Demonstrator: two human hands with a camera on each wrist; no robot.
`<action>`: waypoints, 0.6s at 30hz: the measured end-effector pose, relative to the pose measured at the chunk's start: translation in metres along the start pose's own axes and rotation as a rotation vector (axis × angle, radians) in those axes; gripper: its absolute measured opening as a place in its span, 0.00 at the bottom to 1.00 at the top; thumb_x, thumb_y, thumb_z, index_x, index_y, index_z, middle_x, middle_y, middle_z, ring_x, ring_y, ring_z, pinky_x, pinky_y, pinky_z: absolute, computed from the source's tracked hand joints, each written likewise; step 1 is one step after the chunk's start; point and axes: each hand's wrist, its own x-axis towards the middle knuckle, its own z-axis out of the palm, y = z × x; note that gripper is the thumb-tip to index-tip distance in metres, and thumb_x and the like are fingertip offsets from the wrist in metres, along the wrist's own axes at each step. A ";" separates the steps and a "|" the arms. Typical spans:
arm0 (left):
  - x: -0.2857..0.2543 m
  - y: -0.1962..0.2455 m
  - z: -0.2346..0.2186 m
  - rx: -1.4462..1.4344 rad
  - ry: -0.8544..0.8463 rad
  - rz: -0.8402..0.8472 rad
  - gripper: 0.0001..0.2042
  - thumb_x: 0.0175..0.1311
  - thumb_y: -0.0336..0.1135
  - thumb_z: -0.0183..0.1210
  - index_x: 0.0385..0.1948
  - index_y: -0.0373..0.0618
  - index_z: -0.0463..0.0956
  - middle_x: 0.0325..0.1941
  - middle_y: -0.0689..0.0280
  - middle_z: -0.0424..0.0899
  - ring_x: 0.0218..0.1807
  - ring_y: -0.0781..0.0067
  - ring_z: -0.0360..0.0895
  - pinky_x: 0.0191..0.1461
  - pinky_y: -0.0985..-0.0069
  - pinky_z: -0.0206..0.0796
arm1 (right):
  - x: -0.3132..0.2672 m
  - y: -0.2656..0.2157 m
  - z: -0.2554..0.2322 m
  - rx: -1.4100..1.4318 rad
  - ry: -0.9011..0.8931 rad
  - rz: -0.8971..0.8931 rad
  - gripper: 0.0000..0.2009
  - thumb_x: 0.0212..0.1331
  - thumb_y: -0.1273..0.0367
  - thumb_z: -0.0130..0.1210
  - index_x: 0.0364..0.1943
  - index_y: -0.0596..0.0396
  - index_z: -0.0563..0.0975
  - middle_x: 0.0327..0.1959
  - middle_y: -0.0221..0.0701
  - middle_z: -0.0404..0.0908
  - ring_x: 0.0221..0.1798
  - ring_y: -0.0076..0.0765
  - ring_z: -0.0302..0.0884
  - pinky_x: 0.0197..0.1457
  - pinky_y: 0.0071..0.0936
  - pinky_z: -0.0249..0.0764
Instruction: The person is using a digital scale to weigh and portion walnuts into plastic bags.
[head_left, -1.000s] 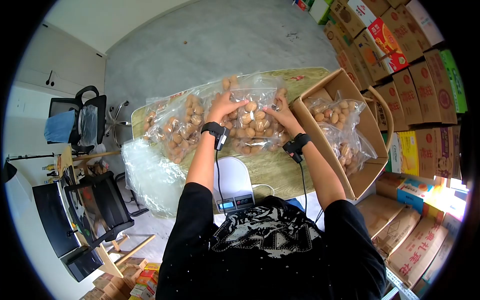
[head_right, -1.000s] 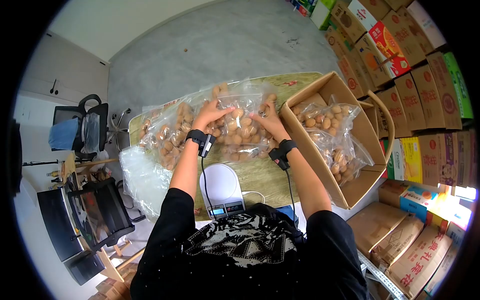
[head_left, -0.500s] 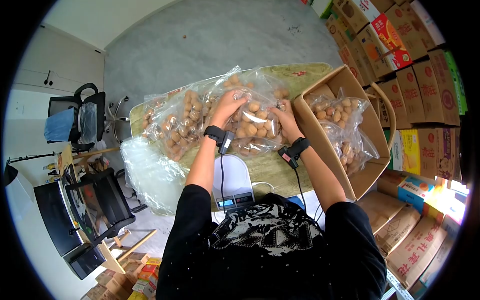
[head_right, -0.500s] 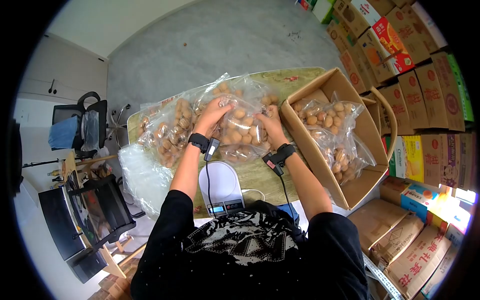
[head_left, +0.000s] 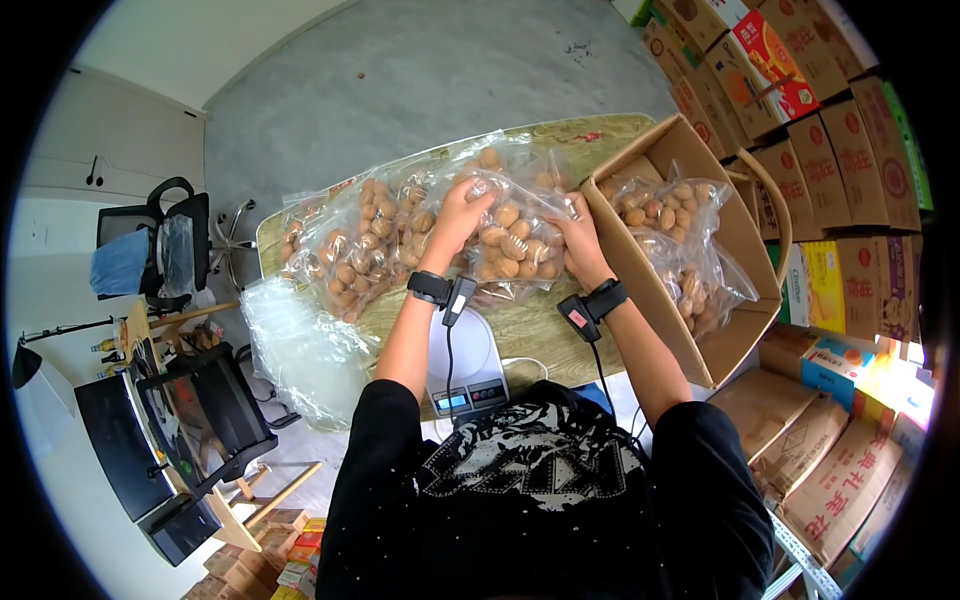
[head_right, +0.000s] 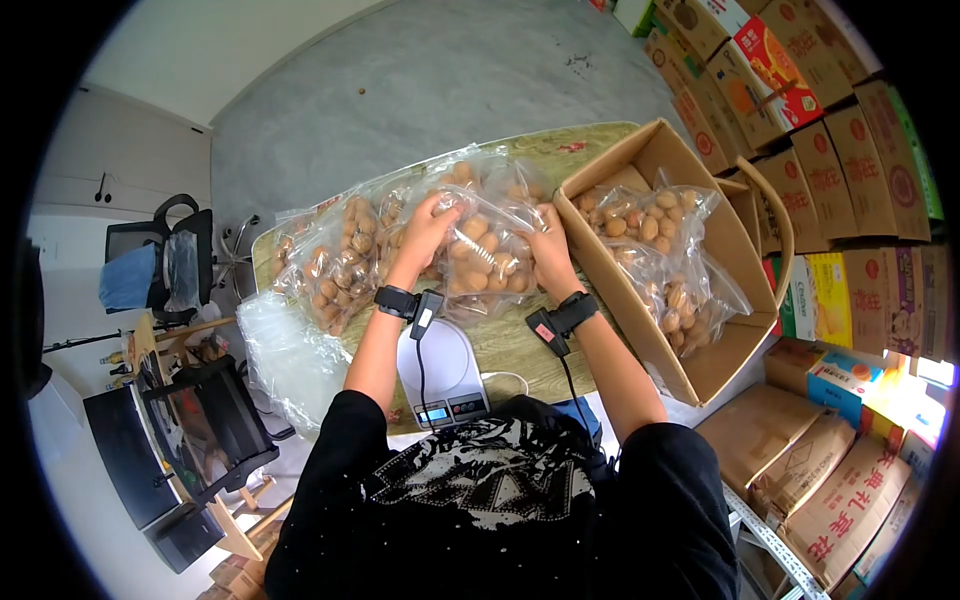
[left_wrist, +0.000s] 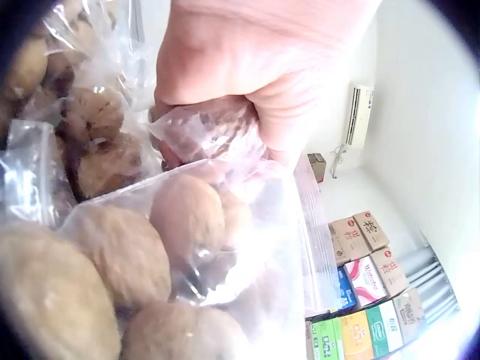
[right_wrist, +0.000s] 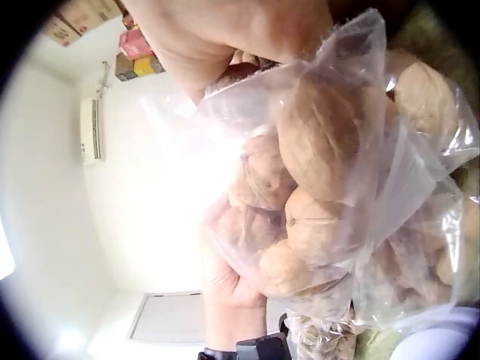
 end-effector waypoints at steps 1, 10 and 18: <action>-0.002 0.001 0.001 -0.025 0.033 -0.014 0.16 0.55 0.34 0.59 0.42 0.33 0.72 0.27 0.71 0.76 0.22 0.85 0.66 0.23 0.84 0.59 | -0.002 -0.003 0.001 0.011 -0.014 -0.009 0.12 0.51 0.81 0.49 0.39 0.56 0.65 0.38 0.31 0.72 0.42 0.26 0.72 0.44 0.24 0.72; -0.034 0.059 -0.007 -0.144 -0.041 -0.052 0.11 0.56 0.28 0.56 0.41 0.38 0.72 0.35 0.67 0.78 0.34 0.82 0.73 0.34 0.84 0.66 | -0.037 -0.059 0.027 0.076 -0.049 -0.049 0.09 0.57 0.76 0.50 0.33 0.49 0.61 0.31 0.24 0.69 0.31 0.15 0.68 0.27 0.13 0.66; -0.060 0.097 0.001 -0.113 0.004 0.189 0.10 0.55 0.32 0.58 0.37 0.38 0.74 0.27 0.73 0.76 0.25 0.88 0.67 0.28 0.86 0.59 | -0.076 -0.106 0.047 0.196 -0.107 -0.118 0.11 0.55 0.78 0.50 0.33 0.49 0.60 0.33 0.24 0.68 0.32 0.15 0.68 0.29 0.14 0.68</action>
